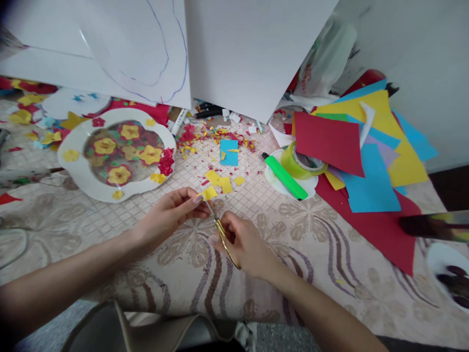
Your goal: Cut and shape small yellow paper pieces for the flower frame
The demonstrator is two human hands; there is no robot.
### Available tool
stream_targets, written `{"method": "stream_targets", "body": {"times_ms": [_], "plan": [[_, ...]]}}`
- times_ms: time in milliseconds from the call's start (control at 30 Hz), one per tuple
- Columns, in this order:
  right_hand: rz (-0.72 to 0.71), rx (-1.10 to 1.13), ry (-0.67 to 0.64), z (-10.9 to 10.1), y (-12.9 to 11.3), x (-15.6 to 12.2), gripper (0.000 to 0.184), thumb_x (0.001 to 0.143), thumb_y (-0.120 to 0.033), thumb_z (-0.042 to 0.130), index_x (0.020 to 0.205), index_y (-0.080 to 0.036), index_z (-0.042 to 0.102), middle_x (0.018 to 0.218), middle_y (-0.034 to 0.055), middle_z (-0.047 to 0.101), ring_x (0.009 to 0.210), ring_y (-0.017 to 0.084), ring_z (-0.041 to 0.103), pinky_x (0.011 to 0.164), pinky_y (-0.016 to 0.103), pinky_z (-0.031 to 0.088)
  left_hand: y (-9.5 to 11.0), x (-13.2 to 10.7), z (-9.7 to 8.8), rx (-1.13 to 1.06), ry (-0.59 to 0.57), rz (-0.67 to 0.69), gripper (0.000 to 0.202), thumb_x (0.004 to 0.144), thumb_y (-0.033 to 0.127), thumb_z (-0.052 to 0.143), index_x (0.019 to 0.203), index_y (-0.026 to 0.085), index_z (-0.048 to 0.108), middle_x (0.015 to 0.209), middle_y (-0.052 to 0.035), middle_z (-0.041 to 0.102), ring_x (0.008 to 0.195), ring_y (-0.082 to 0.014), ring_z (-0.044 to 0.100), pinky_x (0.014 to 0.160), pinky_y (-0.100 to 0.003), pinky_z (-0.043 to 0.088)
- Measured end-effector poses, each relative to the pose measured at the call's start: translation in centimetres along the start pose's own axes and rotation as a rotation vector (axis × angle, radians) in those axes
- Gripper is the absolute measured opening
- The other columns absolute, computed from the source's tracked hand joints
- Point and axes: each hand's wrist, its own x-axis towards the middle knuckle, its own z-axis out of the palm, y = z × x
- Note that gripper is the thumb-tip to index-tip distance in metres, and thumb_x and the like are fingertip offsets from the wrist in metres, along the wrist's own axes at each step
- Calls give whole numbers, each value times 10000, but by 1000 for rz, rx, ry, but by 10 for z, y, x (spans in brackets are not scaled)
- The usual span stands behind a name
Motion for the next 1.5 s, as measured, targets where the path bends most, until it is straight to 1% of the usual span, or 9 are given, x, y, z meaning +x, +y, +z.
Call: {"method": "stream_targets", "body": {"times_ms": [700, 967, 1067, 1200, 1233, 1300, 1367, 1433, 1500], "plan": [[71, 74, 8, 0, -4, 1, 332, 848, -482, 538, 764, -187, 412, 600, -44, 410, 515, 102, 345, 456, 209, 257, 1, 2, -1, -2, -24, 5, 177, 820, 282, 623, 793, 128, 540, 799, -30, 665, 739, -104, 637, 768, -262, 506], [30, 55, 62, 2, 3, 0, 272, 861, -372, 563, 728, -195, 405, 583, -50, 439, 517, 105, 401, 467, 203, 275, 0, 4, -4, 0, -11, 6, 185, 813, 288, 633, 804, 122, 553, 813, -39, 687, 762, -115, 653, 778, -271, 517], [33, -84, 166, -10, 7, 5, 262, 859, -381, 549, 724, -198, 421, 579, -43, 464, 514, 116, 436, 473, 212, 294, 1, 4, -4, -5, -11, -9, 195, 804, 296, 643, 809, 117, 567, 872, -60, 703, 819, -131, 664, 796, -274, 519], [95, -668, 509, -44, 15, 11, 225, 818, -393, 597, 741, -194, 525, 575, -19, 528, 509, 149, 476, 502, 252, 309, 2, 4, -5, -1, -6, -61, 203, 775, 292, 674, 805, 115, 579, 895, -75, 714, 836, -149, 674, 800, -285, 522], [94, -777, 547, -52, 17, 11, 199, 813, -384, 607, 783, -194, 556, 606, -6, 552, 531, 165, 501, 517, 266, 331, 1, 4, -5, 4, -11, -72, 205, 776, 296, 672, 810, 114, 584, 900, -78, 715, 835, -150, 675, 802, -287, 523], [11, -917, 584, -63, 19, 9, 194, 833, -375, 590, 867, -184, 598, 767, 49, 602, 679, 214, 566, 604, 310, 403, 1, 3, -5, 14, -24, -89, 203, 786, 305, 659, 819, 115, 594, 910, -79, 717, 828, -147, 677, 803, -286, 524], [-107, -944, 636, -67, 18, 7, 203, 861, -351, 559, 927, -168, 618, 928, 99, 592, 866, 260, 568, 725, 359, 434, 0, 3, -4, 37, -43, -96, 198, 799, 308, 643, 824, 115, 607, 900, -74, 719, 813, -139, 678, 797, -275, 525], [-203, -814, 635, -62, 12, 5, 185, 885, -308, 534, 966, -168, 624, 984, 101, 575, 926, 248, 556, 758, 350, 446, 1, 2, -3, 83, -70, -95, 201, 809, 311, 631, 832, 112, 623, 886, -71, 719, 807, -135, 678, 787, -262, 528], [-244, -563, 494, -51, 4, 7, 157, 903, -266, 522, 998, -186, 618, 963, 65, 585, 852, 188, 574, 672, 281, 463, 1, 1, -2, 149, -103, -92, 213, 816, 317, 619, 845, 107, 637, 878, -73, 719, 805, -136, 678, 780, -258, 530]]}}
